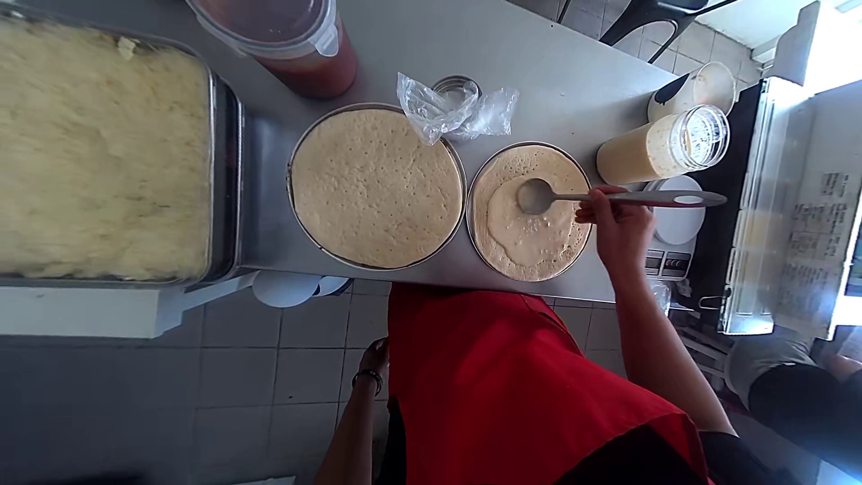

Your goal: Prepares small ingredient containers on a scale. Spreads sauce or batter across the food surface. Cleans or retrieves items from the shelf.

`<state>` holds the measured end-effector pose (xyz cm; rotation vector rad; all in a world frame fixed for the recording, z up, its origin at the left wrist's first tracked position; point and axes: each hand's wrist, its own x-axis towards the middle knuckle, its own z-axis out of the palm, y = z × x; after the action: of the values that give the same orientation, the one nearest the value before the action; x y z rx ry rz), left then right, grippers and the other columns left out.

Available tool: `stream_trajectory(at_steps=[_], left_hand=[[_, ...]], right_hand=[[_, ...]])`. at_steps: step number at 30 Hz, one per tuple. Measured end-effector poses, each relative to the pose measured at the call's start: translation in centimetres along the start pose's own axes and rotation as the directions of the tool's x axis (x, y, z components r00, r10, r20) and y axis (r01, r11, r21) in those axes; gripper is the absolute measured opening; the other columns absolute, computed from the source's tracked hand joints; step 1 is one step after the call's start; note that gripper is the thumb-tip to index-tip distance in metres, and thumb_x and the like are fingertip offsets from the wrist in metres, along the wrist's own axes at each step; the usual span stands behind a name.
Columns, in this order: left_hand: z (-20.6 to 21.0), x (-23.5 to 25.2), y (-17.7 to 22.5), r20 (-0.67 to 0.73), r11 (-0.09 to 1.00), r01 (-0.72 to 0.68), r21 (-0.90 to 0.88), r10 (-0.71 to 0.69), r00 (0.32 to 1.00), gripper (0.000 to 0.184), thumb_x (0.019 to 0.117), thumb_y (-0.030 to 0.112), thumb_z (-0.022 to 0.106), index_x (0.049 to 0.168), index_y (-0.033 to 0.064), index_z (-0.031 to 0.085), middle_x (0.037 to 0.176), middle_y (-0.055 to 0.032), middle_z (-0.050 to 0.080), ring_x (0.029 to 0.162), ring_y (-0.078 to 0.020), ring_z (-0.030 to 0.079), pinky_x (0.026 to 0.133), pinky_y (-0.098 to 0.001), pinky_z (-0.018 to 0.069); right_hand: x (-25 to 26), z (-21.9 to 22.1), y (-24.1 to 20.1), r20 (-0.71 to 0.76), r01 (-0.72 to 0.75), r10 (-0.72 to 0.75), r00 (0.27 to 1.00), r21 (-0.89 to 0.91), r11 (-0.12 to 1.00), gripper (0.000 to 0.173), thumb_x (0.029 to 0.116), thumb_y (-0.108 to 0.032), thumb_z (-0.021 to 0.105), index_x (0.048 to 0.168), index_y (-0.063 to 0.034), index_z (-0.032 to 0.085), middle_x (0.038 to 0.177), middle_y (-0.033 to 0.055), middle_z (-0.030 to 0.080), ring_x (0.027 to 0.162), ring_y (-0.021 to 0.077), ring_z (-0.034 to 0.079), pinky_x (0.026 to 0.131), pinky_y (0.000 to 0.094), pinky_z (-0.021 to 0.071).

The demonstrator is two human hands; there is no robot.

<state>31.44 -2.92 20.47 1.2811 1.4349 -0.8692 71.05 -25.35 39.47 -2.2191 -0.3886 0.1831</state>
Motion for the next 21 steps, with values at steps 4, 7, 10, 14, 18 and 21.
stream_trajectory(at_steps=[4, 7, 10, 14, 18, 21], left_hand=[[0.0, 0.0, 0.0, -0.002, 1.000, 0.013, -0.010, -0.013, 1.000, 0.044, 0.1132, 0.024, 0.038, 0.142, -0.0055, 0.052, 0.135, -0.0307, 0.058, 0.124, -0.0390, 0.058, 0.107, -0.0498, 0.0432], [0.1, 0.0, 0.1, -0.004, 1.000, 0.019, -0.014, -0.019, 1.000, 0.043, 0.1130, 0.024, 0.039, 0.142, -0.0048, 0.053, 0.134, -0.0304, 0.058, 0.121, -0.0374, 0.058, 0.105, -0.0488, 0.0435], [-0.1, 0.0, 0.3, -0.003, 1.000, 0.009, 0.002, -0.009, 1.000, 0.043, 0.1132, 0.024, 0.038, 0.142, -0.0047, 0.052, 0.136, -0.0304, 0.057, 0.125, -0.0382, 0.057, 0.107, -0.0499, 0.0424], [-0.2, 0.3, 0.5, 0.002, 1.000, -0.013, 0.023, 0.013, 1.000, 0.043, 0.1133, 0.024, 0.038, 0.141, -0.0053, 0.053, 0.136, -0.0306, 0.058, 0.126, -0.0388, 0.057, 0.108, -0.0506, 0.0424], [-0.1, 0.1, 0.6, -0.001, 1.000, -0.002, 0.024, 0.002, 1.000, 0.043, 0.1133, 0.025, 0.038, 0.141, -0.0047, 0.054, 0.132, -0.0299, 0.060, 0.119, -0.0366, 0.060, 0.104, -0.0485, 0.0445], [-0.1, 0.6, 0.4, -0.002, 1.000, 0.000, 0.026, 0.000, 1.000, 0.043, 0.1133, 0.025, 0.038, 0.141, -0.0045, 0.054, 0.133, -0.0298, 0.059, 0.120, -0.0369, 0.060, 0.105, -0.0489, 0.0447]], right_hand=[[-1.3, -0.3, -0.7, 0.059, -0.024, 0.026, 0.998, -0.029, 0.999, 0.019, 0.1044, -0.015, 0.059, 0.108, -0.0001, 0.069, 0.083, 0.0030, 0.075, 0.069, 0.0089, 0.074, 0.067, 0.0294, 0.0652], [-0.2, 2.3, -0.8, 0.056, 0.043, -0.047, 0.997, 0.078, 0.996, 0.019, 0.1044, -0.015, 0.059, 0.108, 0.0012, 0.070, 0.086, 0.0047, 0.076, 0.073, 0.0112, 0.076, 0.072, 0.0321, 0.0664], [1.5, 1.6, -0.5, -0.023, 0.013, -0.011, 1.000, 0.075, 0.997, 0.021, 0.1058, -0.016, 0.057, 0.110, 0.0009, 0.069, 0.087, 0.0049, 0.076, 0.074, 0.0110, 0.075, 0.072, 0.0307, 0.0659], [0.6, 0.2, -0.2, 0.029, -0.017, 0.016, 0.999, 0.018, 1.000, 0.020, 0.1055, -0.017, 0.058, 0.110, -0.0006, 0.068, 0.085, 0.0045, 0.076, 0.071, 0.0119, 0.076, 0.069, 0.0319, 0.0663], [1.8, 2.9, -1.0, 0.010, 0.027, -0.028, 1.000, 0.096, 0.995, 0.020, 0.1043, -0.014, 0.059, 0.107, 0.0018, 0.070, 0.085, 0.0050, 0.076, 0.073, 0.0118, 0.076, 0.071, 0.0323, 0.0666], [3.3, 1.4, -0.3, -0.073, -0.068, 0.075, 0.995, 0.089, 0.994, 0.021, 0.1053, -0.017, 0.058, 0.109, 0.0014, 0.068, 0.086, 0.0053, 0.076, 0.072, 0.0131, 0.076, 0.071, 0.0330, 0.0668]])
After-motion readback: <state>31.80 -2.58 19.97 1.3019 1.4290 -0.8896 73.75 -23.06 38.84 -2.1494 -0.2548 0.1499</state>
